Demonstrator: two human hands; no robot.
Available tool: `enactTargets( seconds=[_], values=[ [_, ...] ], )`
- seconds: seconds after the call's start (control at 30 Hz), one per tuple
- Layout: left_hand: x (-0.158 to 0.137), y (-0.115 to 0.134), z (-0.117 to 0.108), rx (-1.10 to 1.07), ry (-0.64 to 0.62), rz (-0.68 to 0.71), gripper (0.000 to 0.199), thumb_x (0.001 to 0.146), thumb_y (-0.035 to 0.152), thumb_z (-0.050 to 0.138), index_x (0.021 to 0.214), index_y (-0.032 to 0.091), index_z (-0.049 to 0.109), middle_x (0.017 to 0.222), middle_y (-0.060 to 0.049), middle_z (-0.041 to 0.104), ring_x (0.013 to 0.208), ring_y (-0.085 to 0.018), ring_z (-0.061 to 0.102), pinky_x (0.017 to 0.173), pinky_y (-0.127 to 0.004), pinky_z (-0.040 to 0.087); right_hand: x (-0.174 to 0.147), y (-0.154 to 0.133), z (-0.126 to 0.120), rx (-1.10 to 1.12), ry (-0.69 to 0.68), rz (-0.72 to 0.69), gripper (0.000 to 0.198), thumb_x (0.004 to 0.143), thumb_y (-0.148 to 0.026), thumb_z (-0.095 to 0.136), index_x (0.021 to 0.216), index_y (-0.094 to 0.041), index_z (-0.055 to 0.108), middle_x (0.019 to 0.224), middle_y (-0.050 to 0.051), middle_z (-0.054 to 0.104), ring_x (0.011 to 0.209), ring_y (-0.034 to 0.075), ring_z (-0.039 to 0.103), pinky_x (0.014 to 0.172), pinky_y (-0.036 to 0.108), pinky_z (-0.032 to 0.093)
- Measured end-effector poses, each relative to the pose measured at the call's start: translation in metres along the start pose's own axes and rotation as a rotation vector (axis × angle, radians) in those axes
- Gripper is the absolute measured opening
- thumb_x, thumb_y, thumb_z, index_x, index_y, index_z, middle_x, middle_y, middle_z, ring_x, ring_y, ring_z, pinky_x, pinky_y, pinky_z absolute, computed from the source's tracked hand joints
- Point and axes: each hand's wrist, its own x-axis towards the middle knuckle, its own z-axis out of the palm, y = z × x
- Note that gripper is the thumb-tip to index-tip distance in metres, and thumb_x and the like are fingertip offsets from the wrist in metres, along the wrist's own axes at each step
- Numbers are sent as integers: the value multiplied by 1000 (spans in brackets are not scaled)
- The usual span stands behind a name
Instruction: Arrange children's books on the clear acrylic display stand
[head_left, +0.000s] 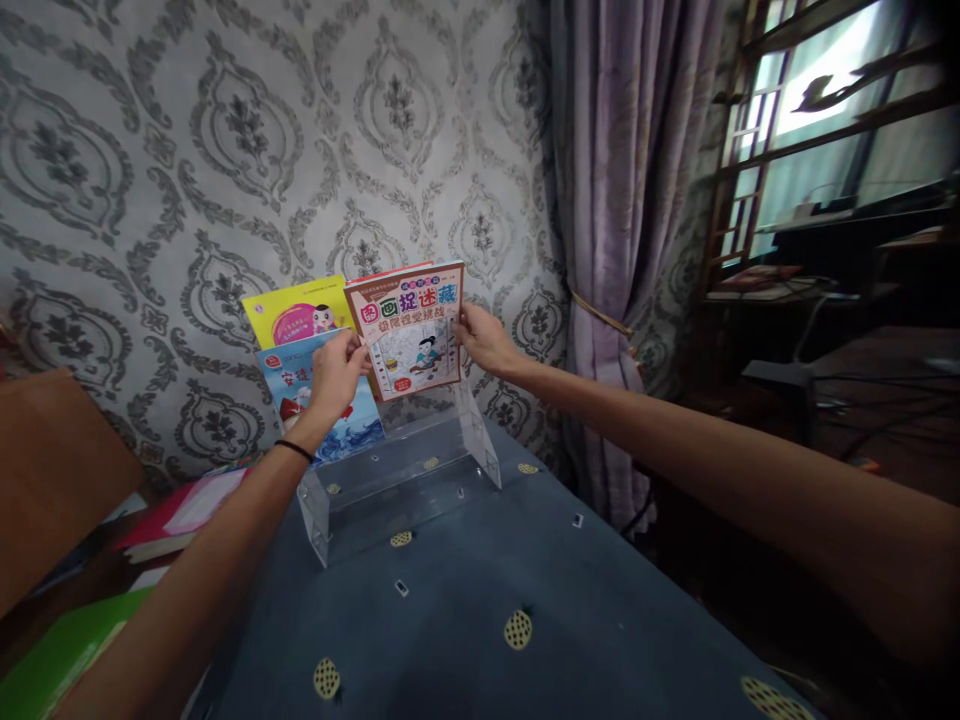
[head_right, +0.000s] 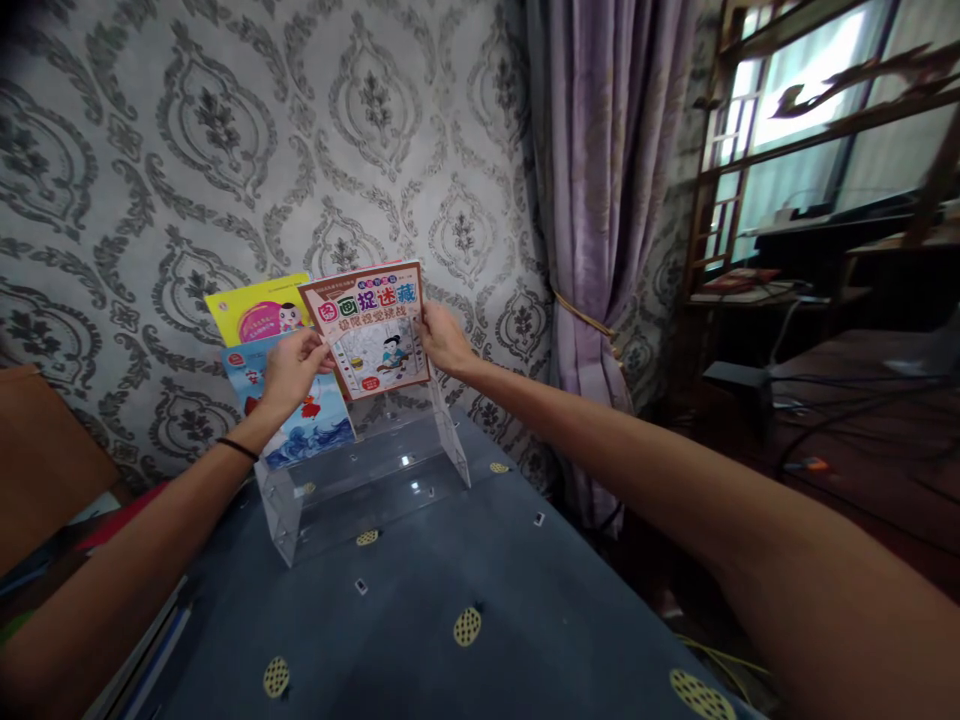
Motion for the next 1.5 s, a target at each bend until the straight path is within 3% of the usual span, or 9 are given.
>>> enactTargets(
  seconds=[0.57,1.27,1.5],
  values=[
    [-5,-19,13,47,-32,-75,9,80,19,57,73,20,51,63,2,62,57,-16,68,57,-26,56,-6,19,19,22,-56,29,21,87,-21,47,105,-19,59,98,11,69,100,30,63,94,47,50],
    [-10,-33,25,94,-36,-93,12,81,20,56,71,21,50,60,3,60,57,-18,69,55,-27,55,-7,34,36,56,-67,95,35,86,-14,43,112,-18,65,88,7,72,90,27,68,87,41,54],
    [-15,-33,27,65,-40,-99,12,81,20,57,71,21,50,61,4,59,58,-17,69,54,-26,55,-12,29,32,60,-65,80,35,84,-10,44,108,-17,67,99,9,74,90,26,68,86,40,55]
  ],
)
